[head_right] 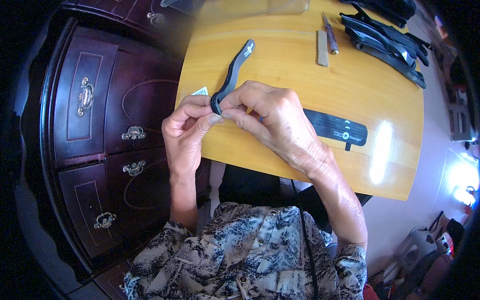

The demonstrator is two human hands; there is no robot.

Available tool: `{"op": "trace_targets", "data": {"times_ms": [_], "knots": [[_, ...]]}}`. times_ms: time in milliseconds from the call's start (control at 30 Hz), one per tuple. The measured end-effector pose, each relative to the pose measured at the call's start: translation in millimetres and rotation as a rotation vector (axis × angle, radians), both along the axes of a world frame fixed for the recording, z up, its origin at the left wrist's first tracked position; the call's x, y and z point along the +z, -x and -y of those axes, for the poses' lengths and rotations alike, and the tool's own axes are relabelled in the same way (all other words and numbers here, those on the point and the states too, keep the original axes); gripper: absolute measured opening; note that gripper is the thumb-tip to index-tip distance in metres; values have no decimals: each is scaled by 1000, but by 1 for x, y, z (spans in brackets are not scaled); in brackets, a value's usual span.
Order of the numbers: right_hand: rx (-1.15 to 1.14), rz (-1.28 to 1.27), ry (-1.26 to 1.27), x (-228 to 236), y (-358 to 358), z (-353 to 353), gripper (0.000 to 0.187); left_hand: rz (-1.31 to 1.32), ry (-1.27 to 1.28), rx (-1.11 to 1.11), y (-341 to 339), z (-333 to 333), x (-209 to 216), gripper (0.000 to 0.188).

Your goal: Sorting and stacking black fabric straps on a wooden table.

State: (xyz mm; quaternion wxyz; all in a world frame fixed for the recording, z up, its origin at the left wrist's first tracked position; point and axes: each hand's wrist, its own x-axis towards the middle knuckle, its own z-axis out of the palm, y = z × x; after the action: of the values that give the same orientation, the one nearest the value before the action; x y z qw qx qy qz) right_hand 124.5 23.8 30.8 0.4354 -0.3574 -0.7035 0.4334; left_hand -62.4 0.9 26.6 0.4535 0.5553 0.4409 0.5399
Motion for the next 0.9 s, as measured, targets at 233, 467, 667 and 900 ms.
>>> {"op": "trace_targets", "data": {"times_ms": [233, 467, 667, 900], "knots": [[-31, 2, -86, 0, 0, 4, 10, 22, 83, -39, 2, 0, 0, 11], [-77, 24, -193, -4, 4, 1, 11, -177, -127, 121, -15, 3, 0, 13], [-95, 113, -286, -6, 11, -1, 12, -383, -309, 140, -17, 0, -1, 19], [-39, 238, -342, 4, 11, -6, 13, -322, -232, 104, -8, -4, -2, 21]]}}
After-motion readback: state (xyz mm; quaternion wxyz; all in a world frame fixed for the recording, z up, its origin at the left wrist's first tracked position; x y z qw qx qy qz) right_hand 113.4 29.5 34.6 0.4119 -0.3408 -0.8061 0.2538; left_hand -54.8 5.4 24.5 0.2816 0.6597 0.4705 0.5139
